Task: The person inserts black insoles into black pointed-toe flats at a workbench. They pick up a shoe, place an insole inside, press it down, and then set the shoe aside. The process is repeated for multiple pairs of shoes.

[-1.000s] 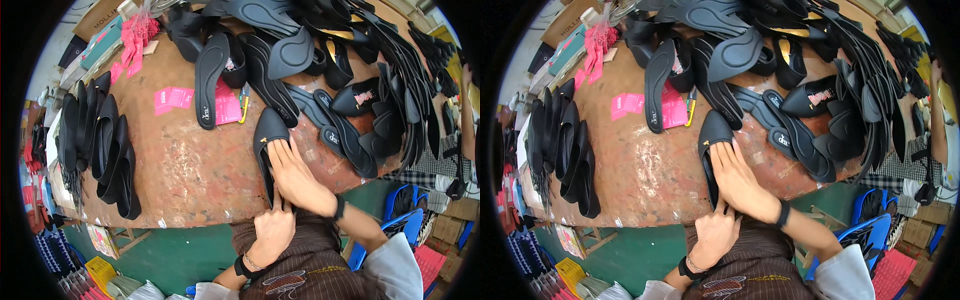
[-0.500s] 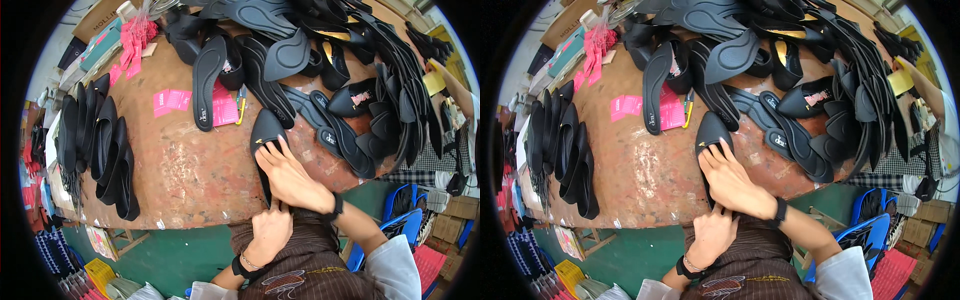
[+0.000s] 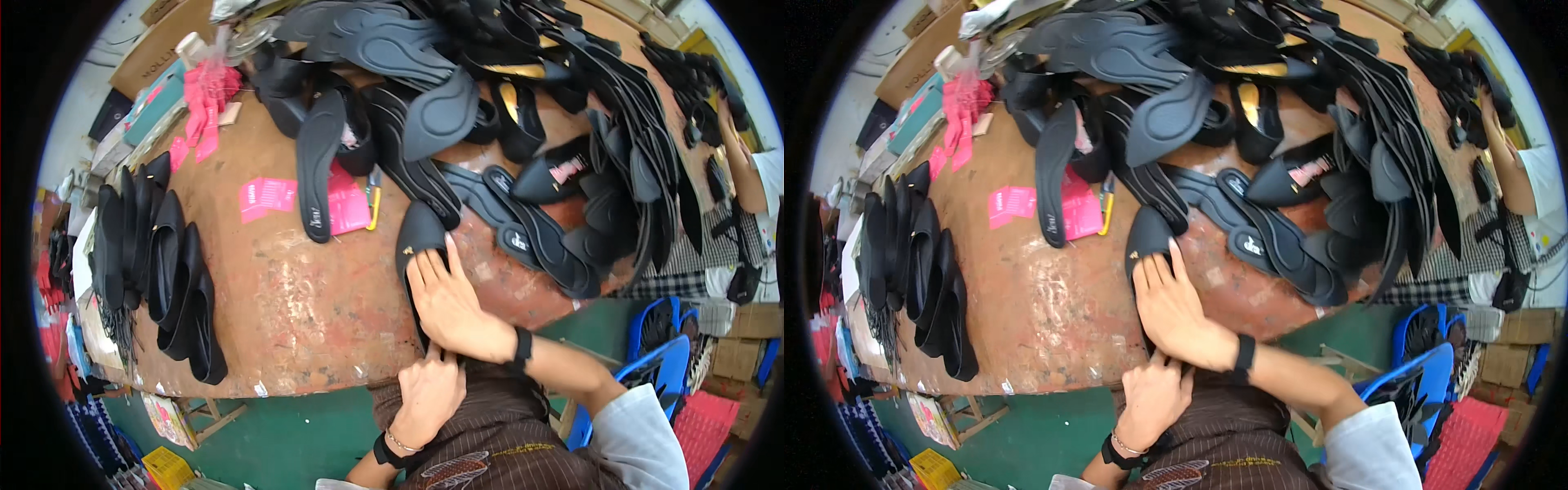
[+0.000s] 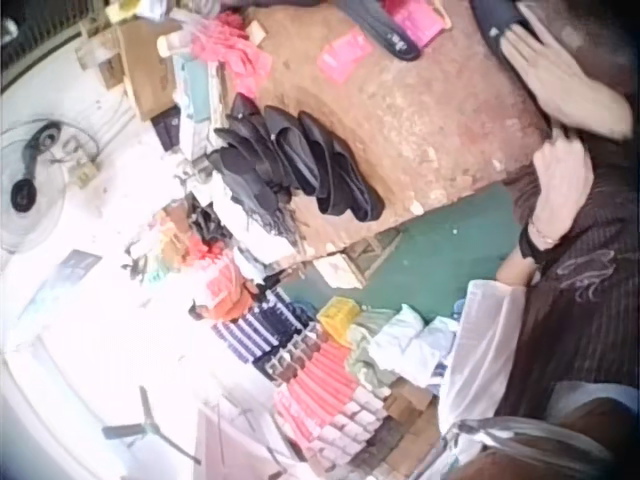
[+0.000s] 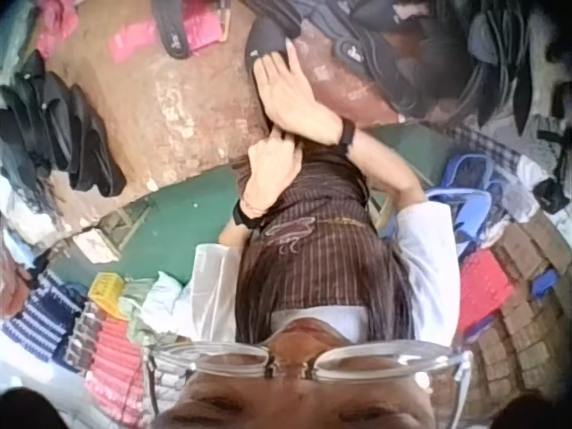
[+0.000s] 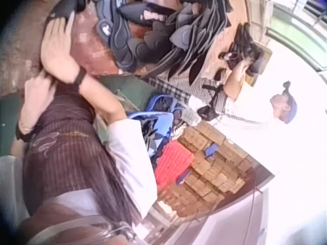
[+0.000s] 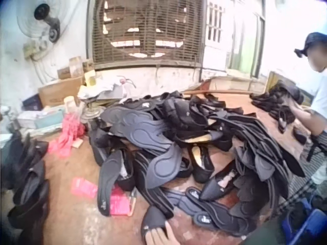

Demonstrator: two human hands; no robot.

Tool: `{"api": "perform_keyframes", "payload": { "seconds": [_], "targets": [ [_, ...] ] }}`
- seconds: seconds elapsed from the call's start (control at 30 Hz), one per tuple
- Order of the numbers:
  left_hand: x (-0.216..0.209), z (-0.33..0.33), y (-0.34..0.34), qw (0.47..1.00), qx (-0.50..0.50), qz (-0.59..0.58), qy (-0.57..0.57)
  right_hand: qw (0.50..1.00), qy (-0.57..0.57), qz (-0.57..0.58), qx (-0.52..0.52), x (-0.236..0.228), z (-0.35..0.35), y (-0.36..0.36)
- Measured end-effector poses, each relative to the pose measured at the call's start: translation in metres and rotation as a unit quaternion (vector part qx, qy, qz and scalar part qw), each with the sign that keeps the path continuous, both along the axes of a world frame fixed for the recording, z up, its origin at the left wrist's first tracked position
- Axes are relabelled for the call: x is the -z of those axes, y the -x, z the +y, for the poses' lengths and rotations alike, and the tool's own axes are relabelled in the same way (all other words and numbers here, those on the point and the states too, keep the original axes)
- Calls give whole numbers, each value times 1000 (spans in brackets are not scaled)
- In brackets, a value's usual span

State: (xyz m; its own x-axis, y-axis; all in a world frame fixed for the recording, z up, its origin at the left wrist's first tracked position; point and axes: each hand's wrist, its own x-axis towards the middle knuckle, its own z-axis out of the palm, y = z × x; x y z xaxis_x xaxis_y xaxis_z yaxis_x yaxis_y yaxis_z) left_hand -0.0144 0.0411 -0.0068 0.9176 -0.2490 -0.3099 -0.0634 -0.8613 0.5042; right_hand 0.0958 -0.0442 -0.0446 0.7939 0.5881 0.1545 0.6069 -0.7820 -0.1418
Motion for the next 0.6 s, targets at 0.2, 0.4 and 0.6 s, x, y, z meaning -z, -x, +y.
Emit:
{"api": "perform_keyframes", "payload": {
  "seconds": [0.2,0.4,0.6],
  "targets": [
    [-4,2,-3,1000,12,9,-7,994,28,-104,23,12,0,0],
    [-11,-1,-5,999,4,-33,-29,991,129,35,8,4,9,-28],
    [-11,-3,-9,997,17,-57,-47,991,113,69,-4,3,-1,-31]
  ]
}}
